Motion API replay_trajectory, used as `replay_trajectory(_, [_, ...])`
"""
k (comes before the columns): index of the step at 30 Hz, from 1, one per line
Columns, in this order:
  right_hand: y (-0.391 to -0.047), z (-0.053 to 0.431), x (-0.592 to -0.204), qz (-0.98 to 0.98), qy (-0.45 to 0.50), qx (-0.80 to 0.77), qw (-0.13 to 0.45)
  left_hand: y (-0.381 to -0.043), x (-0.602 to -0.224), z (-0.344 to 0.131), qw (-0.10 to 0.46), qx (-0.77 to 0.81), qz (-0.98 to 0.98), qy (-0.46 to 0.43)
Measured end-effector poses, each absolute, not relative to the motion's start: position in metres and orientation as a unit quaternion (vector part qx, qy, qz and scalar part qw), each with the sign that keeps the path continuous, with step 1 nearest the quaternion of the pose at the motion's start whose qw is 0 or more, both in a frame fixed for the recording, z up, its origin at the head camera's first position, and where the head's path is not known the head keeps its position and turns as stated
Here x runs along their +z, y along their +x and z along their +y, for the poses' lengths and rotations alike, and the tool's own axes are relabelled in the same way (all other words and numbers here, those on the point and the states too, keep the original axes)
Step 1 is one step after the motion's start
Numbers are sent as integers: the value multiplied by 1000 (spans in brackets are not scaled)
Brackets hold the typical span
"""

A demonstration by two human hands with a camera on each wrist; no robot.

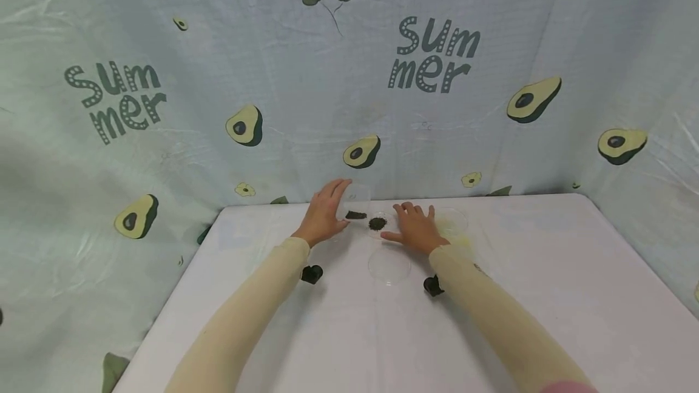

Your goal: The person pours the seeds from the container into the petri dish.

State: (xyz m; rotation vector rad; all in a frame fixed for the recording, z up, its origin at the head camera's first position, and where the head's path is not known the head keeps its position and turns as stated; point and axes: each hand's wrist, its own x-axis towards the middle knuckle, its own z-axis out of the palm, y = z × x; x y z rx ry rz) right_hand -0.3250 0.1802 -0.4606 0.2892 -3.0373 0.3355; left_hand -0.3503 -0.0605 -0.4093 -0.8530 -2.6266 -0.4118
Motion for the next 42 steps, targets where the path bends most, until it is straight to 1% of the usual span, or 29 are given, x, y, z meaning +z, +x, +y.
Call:
replay_trajectory(9, [-319,179,-458,-987,120,93,46,-345,-406,-76,169,-191,-926,-278])
replay_trajectory(17, [-303,183,-454,-984,147,80,55,-341,-412,-88,167,-217,-923,-270])
replay_trajectory(21, [-297,183,-455,-981,166,76,64,-337,-413,-95,155,-217,-929,-257])
replay_trajectory(25, [-289,181,-454,-978,184,81,61,-331,-413,-103,146,-225,-932,-242])
replay_trajectory(33, [-277,176,-456,-976,200,75,49,-322,-416,-117,149,-251,-926,-238])
replay_trajectory(42, [-262,177,-459,-972,216,82,31,-315,-423,-133,128,-260,-936,-201])
